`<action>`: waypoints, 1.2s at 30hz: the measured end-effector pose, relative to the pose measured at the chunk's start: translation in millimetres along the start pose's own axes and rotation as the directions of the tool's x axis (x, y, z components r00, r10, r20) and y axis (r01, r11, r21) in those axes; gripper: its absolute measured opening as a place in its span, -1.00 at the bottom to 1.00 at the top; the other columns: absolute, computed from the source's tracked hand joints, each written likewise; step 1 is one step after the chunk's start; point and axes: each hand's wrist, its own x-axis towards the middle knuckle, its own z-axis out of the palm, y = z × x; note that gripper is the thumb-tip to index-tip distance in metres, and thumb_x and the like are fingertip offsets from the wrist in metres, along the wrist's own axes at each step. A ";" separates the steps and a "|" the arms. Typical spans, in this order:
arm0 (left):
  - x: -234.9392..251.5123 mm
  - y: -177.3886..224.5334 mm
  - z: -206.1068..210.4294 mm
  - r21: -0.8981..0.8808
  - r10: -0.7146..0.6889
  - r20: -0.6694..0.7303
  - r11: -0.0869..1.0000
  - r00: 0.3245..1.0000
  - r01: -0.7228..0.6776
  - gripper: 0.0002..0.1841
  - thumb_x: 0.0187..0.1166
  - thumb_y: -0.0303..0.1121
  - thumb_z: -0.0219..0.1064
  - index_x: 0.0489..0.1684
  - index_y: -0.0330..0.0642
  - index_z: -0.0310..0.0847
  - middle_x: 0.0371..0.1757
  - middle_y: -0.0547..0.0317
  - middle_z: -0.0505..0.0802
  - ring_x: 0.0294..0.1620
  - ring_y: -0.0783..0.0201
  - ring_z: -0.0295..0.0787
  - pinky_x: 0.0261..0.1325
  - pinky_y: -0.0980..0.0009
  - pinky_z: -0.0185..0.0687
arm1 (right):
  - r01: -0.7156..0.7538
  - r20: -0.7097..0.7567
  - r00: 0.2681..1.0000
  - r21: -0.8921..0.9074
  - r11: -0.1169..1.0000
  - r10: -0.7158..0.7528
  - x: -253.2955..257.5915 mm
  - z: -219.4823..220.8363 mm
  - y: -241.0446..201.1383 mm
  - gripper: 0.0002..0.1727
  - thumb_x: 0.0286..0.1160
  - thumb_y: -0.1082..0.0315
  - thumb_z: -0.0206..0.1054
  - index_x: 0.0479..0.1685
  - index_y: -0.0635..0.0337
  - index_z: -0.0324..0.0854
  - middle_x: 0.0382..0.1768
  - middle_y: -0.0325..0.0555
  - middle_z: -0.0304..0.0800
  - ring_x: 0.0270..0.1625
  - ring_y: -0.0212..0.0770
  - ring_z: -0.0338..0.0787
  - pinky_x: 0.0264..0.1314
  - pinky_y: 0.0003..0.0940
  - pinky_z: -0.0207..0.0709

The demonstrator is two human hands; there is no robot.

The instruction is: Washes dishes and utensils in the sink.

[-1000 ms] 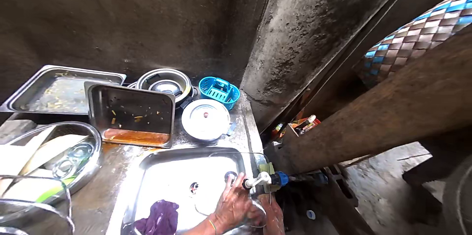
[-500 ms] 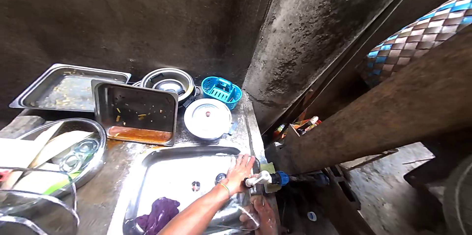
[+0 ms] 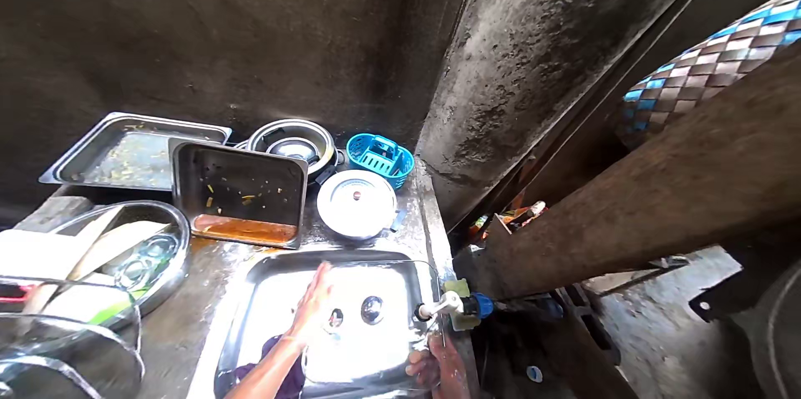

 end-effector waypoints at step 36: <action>-57.5 -61.3 -56.3 -0.915 -0.311 0.275 0.206 0.910 0.347 -0.72 0.78 -0.49 0.09 0.27 -0.52 0.51 -0.04 -0.26 0.89 -0.16 -0.04 0.93 -0.14 0.13 0.89 | -0.127 0.018 0.992 -0.006 0.992 0.127 99.8 40.2 -3.7 -0.34 0.75 0.48 -0.01 0.85 -0.05 0.03 0.46 0.30 0.60 0.16 0.30 0.82 -0.14 0.18 0.77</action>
